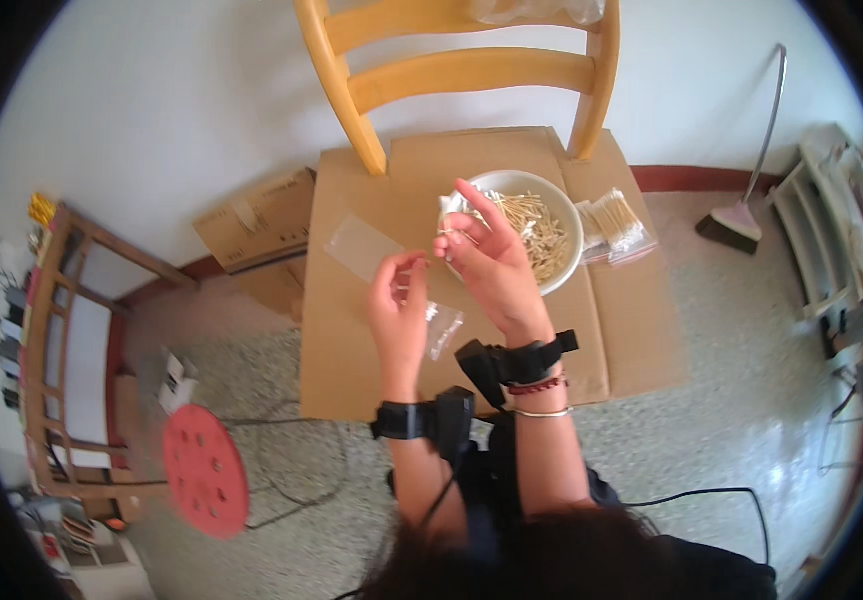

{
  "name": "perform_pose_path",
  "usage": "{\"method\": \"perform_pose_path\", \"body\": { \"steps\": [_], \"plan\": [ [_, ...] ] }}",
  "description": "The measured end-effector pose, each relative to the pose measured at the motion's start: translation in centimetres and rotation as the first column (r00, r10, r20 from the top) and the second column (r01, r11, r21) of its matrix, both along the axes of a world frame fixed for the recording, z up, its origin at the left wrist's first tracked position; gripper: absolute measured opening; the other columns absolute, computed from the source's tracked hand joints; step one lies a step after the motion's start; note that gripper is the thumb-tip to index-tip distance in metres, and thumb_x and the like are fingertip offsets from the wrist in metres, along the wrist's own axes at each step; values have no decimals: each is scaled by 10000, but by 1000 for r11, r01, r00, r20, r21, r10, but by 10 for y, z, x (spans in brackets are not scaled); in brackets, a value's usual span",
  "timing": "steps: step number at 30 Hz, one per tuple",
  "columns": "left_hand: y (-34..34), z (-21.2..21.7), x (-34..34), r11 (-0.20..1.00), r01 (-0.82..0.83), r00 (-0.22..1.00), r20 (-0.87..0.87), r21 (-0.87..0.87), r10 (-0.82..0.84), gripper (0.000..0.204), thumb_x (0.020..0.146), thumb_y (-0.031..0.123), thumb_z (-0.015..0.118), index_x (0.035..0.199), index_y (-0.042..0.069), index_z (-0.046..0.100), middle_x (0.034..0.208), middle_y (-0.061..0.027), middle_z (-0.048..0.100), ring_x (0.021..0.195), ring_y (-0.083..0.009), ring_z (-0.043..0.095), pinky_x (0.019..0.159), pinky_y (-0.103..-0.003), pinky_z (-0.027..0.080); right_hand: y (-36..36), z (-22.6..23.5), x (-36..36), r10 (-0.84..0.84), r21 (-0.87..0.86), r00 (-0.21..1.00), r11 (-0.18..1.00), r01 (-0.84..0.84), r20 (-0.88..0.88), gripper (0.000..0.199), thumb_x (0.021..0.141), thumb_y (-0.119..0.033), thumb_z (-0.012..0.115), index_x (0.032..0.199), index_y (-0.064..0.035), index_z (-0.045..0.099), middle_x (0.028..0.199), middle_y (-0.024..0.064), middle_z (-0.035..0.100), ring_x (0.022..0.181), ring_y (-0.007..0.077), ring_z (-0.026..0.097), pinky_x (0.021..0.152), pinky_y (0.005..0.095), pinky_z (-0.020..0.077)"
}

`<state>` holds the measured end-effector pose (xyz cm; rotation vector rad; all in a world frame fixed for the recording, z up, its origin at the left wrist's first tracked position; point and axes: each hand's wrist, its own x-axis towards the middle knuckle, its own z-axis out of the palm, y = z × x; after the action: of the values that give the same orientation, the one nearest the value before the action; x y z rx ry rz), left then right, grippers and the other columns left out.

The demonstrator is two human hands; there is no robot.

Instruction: Packing several cotton swabs into small plastic zip-top bags.

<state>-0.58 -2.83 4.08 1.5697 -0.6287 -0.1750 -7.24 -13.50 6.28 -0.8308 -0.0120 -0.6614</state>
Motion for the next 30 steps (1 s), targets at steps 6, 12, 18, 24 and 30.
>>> {"method": "perform_pose_path", "body": {
  "steps": [6,12,18,24,30],
  "plan": [
    [-18,21,-16,987,-4,989,-144,-161,-19,145,915,96,542,1009,-1,596,857,-39,616,704,-74,524,630,-210,420,-7,12,-18,72,230,947,962,-149,314,625,886,37,528,1439,-101,271,1135,56,506,939,131,525,871,315,436],
    [-27,25,-23,938,-53,947,-314,-343,-61,196,922,167,508,1049,30,566,907,-33,574,770,-81,511,665,-225,409,-5,-2,-5,54,313,895,926,-210,443,501,887,37,528,1340,-104,367,1063,47,532,1003,173,541,926,335,450],
    [-27,24,-24,915,-10,944,-305,-402,-124,256,924,211,521,1111,37,541,1019,-37,575,864,-98,509,736,-256,397,-5,3,-1,86,301,942,935,-189,325,296,902,8,539,1179,-68,466,1006,30,555,1017,211,591,921,325,479],
    [-24,20,-18,904,-56,965,-257,-425,-61,251,911,172,572,1091,-2,550,1030,-83,597,863,-119,532,745,-260,426,-6,1,1,34,131,996,990,-45,86,340,862,-31,607,1177,-61,482,933,26,608,925,126,606,839,260,469],
    [-23,20,-18,915,-75,979,-204,-395,-8,194,909,134,583,1047,-2,571,977,-54,622,845,-104,544,731,-241,424,-4,3,4,40,8,999,999,-40,-6,387,840,-28,625,1197,-41,477,920,20,617,871,82,585,768,236,472]
  ]
}}
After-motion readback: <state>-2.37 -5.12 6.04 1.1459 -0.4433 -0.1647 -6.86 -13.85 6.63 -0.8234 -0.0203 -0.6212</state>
